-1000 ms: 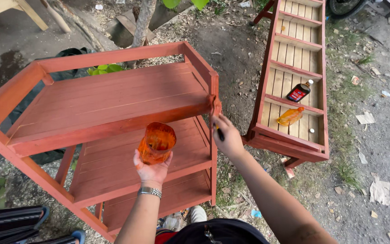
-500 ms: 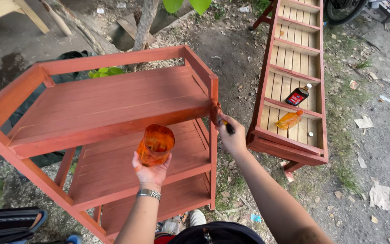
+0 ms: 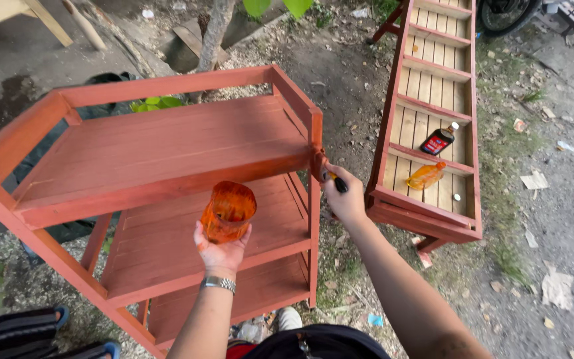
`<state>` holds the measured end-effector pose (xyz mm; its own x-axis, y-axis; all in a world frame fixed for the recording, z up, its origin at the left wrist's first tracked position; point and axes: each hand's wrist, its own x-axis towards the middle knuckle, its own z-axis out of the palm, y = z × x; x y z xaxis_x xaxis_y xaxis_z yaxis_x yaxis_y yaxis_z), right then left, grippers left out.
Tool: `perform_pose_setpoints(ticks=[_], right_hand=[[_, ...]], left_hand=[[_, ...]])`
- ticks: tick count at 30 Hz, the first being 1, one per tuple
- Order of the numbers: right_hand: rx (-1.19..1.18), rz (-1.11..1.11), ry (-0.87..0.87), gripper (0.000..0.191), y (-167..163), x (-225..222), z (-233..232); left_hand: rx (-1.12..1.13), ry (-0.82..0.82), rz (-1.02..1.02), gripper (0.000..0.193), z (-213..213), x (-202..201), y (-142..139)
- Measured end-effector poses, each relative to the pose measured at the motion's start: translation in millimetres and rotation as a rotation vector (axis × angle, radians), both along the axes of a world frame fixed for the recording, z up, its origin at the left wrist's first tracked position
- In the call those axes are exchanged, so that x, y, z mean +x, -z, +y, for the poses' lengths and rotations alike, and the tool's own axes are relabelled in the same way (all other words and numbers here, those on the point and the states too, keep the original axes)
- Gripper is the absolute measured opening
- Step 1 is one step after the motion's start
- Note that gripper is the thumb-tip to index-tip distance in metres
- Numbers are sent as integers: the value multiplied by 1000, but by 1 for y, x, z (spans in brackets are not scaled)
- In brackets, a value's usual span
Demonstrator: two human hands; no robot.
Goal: The person holds a bottle of wood stain and pours it into a small container, then uses a brush to apply the stain onto the edges and surfaces of a red wooden shelf unit, working around its frame and shelves.
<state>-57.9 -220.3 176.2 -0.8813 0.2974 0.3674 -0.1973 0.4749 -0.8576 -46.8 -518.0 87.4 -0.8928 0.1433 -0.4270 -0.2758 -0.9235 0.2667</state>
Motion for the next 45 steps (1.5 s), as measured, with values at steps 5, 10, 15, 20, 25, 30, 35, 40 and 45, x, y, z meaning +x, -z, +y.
perform_pose_setpoints(ticks=[5,10,15,20,25,30,35,40,45], right_hand=[[65,180,15,34,-17,-21,6],[43,92,21,34,-31,-26,6],[258,198,-42,39,-26,-15,16],[407,25,-37,40,2,9,16],[418,142,29,39,3,2,28],[598,188,58,41,-3,-30,36],[644,-35,-21,51,26,0,15],[603,-20,52,44,25,16,25],[623,82,36,47,4,-12,27]], left_hand=[[-6,-1,31,76,4,-2,6],[-5,7,-4,76,8,-6,3],[-18,-20,14,78,2,-5,-1],[-24,-33,29,78,4,-8,1],[-41,-40,14,77,7,-16,9],[-34,-25,17,75,18,-16,15],[-17,-18,11,75,14,-14,10],[-39,-6,25,76,11,-18,8],[-39,-1,23,76,19,-14,5]])
